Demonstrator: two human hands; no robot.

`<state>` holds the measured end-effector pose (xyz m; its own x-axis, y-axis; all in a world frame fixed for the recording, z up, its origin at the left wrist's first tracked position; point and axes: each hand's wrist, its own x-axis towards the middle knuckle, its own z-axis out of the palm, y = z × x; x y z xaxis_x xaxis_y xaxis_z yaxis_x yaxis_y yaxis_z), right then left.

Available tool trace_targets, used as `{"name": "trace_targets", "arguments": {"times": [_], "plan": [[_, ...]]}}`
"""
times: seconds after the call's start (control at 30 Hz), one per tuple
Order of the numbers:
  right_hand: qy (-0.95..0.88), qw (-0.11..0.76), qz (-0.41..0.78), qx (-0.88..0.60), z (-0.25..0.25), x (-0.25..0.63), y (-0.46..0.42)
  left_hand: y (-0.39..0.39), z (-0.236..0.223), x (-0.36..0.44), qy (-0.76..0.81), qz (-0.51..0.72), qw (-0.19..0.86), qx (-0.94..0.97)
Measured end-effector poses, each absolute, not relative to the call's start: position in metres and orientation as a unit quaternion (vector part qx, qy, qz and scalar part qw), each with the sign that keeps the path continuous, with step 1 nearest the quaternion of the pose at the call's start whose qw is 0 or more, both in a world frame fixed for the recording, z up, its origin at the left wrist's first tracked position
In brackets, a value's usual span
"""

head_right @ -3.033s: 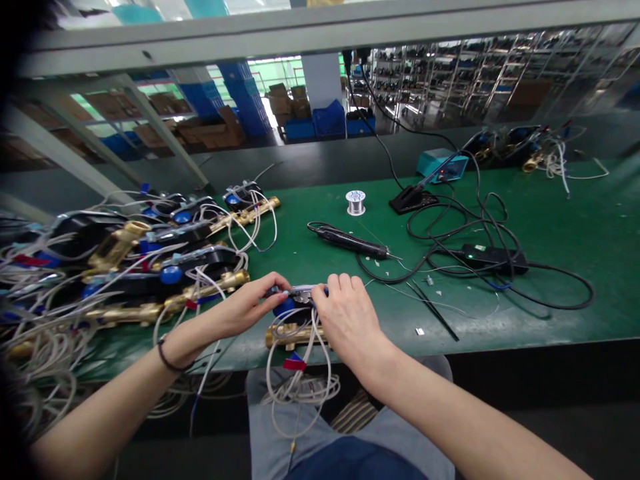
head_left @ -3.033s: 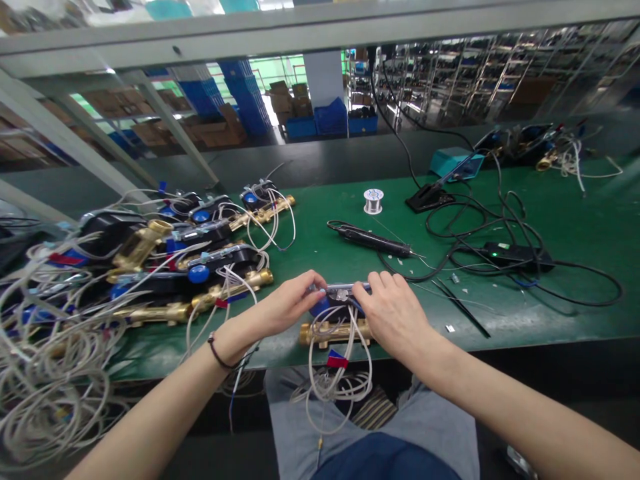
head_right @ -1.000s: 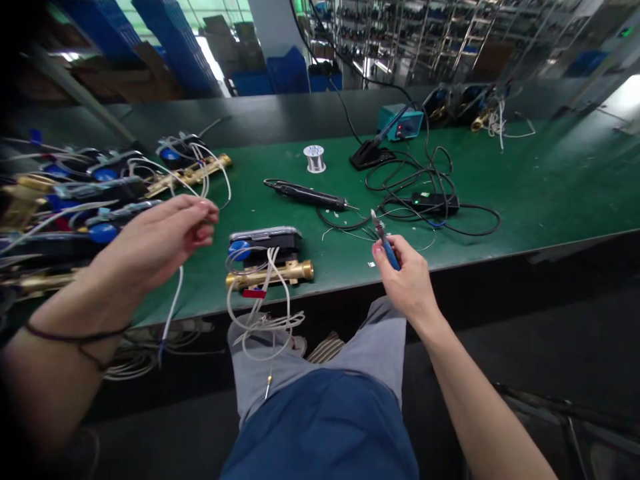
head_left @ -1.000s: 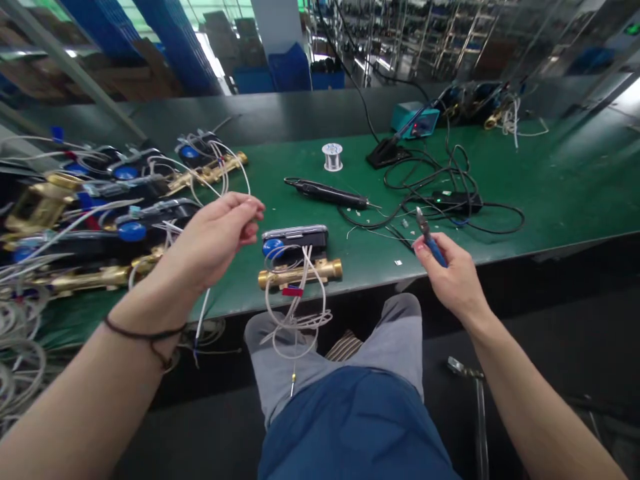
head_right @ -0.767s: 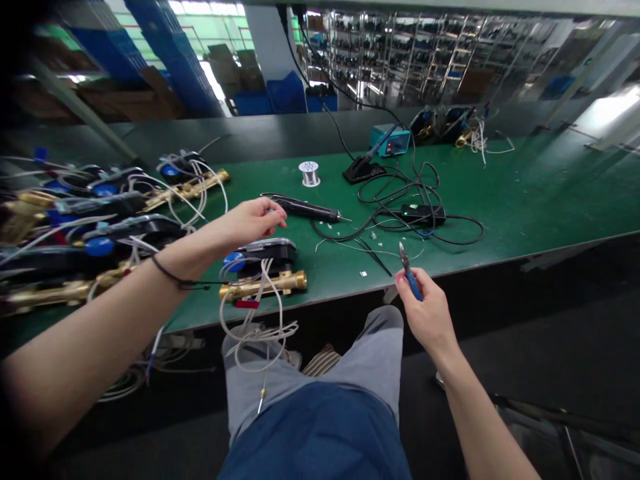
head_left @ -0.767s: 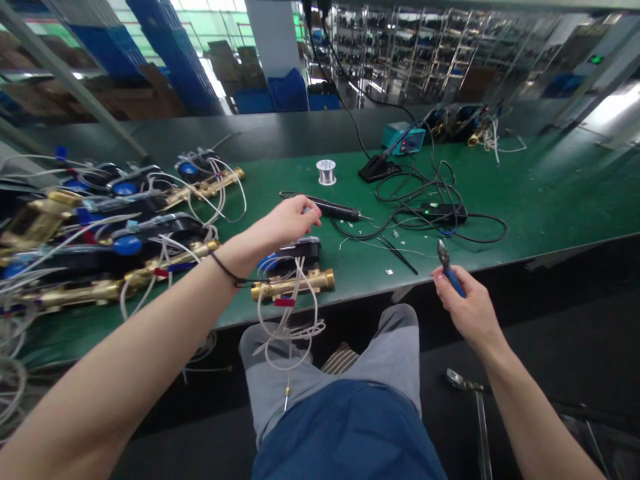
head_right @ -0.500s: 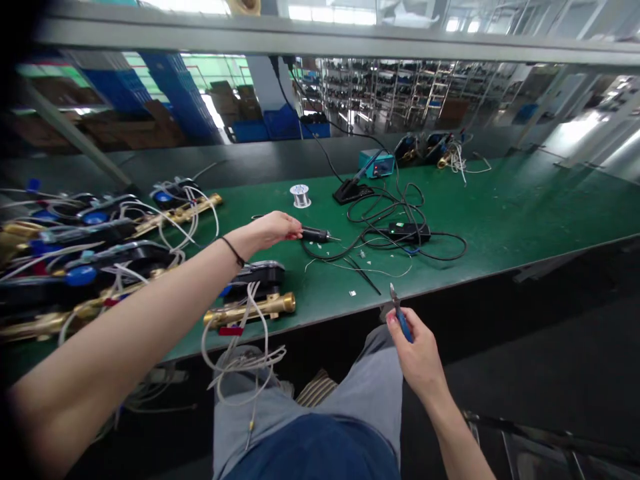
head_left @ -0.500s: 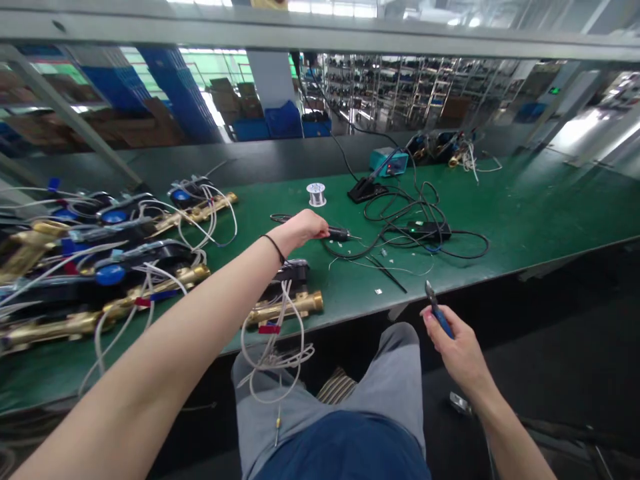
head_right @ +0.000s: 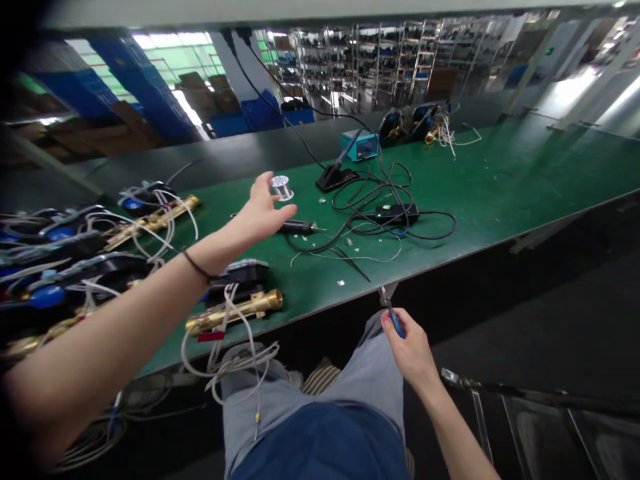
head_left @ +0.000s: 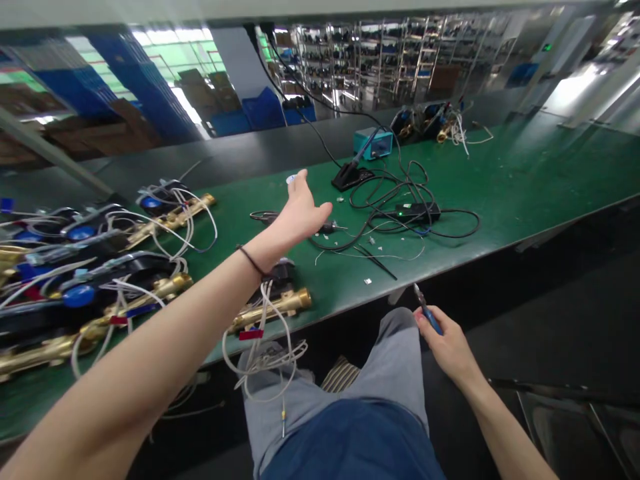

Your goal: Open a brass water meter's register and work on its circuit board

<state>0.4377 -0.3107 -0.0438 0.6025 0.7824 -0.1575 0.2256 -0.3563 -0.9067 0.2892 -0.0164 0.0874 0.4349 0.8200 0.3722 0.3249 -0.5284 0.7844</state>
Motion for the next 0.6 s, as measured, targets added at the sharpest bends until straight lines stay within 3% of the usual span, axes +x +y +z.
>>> {"name": "trace_targets", "arguments": {"times": [0.27, 0.43, 0.6], "plan": [[-0.258, 0.463, 0.316, -0.787, -0.097, 0.451, -0.340, -0.133, 0.064, 0.272, 0.237, 0.339, 0.157, 0.897], [-0.189, 0.479, 0.306, -0.801, -0.137, 0.464, -0.396, -0.206, 0.025, 0.278, 0.211, 0.291, 0.154, 0.920], [-0.123, 0.491, 0.308, -0.806, -0.173, 0.467, -0.440, -0.272, -0.025, 0.279, 0.147, 0.162, 0.196, 0.956]]}}
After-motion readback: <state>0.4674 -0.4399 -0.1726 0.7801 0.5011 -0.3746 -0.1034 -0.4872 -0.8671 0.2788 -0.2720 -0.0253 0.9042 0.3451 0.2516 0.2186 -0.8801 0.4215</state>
